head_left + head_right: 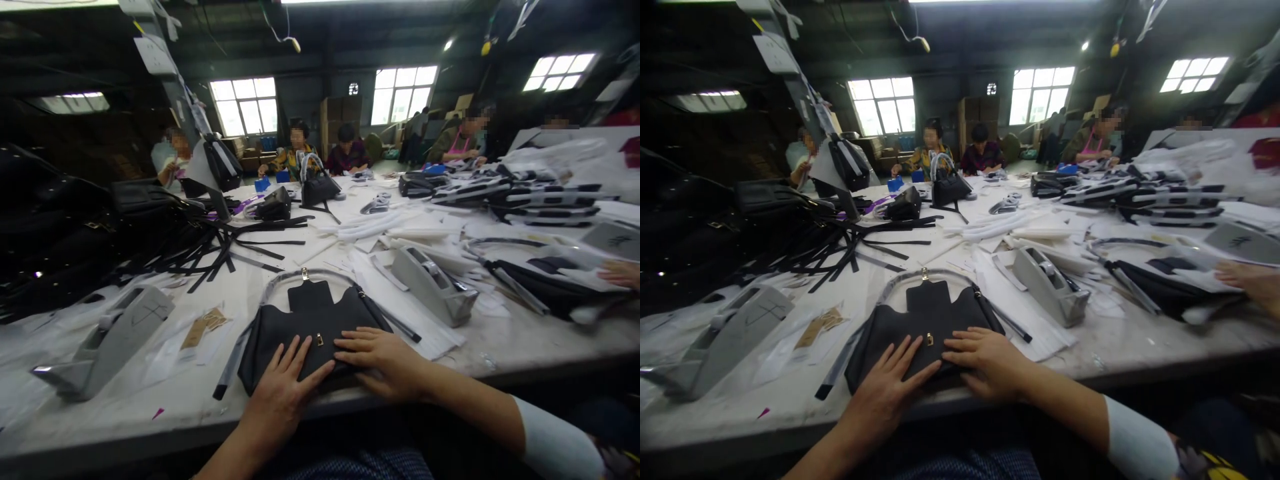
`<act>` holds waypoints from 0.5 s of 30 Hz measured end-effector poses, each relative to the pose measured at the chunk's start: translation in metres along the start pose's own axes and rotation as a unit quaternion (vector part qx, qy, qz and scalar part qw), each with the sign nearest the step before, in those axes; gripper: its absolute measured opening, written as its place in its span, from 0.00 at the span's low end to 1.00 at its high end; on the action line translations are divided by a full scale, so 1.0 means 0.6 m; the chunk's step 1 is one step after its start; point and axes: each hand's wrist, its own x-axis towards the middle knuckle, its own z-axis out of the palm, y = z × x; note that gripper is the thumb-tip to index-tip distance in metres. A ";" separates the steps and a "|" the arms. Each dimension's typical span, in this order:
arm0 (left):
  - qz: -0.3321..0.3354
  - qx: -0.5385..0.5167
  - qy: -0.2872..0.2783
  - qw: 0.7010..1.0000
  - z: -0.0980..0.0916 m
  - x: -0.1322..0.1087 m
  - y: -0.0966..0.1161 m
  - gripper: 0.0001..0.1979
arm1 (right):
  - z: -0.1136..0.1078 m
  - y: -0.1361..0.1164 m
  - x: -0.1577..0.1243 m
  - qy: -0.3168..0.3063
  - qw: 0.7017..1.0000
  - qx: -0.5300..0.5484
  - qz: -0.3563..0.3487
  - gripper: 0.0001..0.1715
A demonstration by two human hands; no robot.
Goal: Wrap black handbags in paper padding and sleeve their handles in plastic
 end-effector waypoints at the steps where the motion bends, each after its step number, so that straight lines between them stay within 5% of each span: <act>1: 0.004 0.021 0.006 1.000 0.002 -0.003 0.000 0.43 | -0.016 0.003 0.002 0.002 0.999 0.032 -0.009 0.28; 4: 0.017 0.075 0.031 0.997 0.006 -0.008 0.000 0.46 | -0.067 0.040 0.019 0.033 0.995 0.094 0.009 0.18; 9: 0.024 0.123 0.078 0.989 0.016 -0.009 0.001 0.44 | -0.134 0.174 0.055 0.144 0.967 -0.020 0.210 0.15; 15: 0.016 0.150 0.137 0.979 0.046 -0.011 -0.002 0.40 | -0.174 0.293 0.089 0.138 0.929 -0.116 0.322 0.14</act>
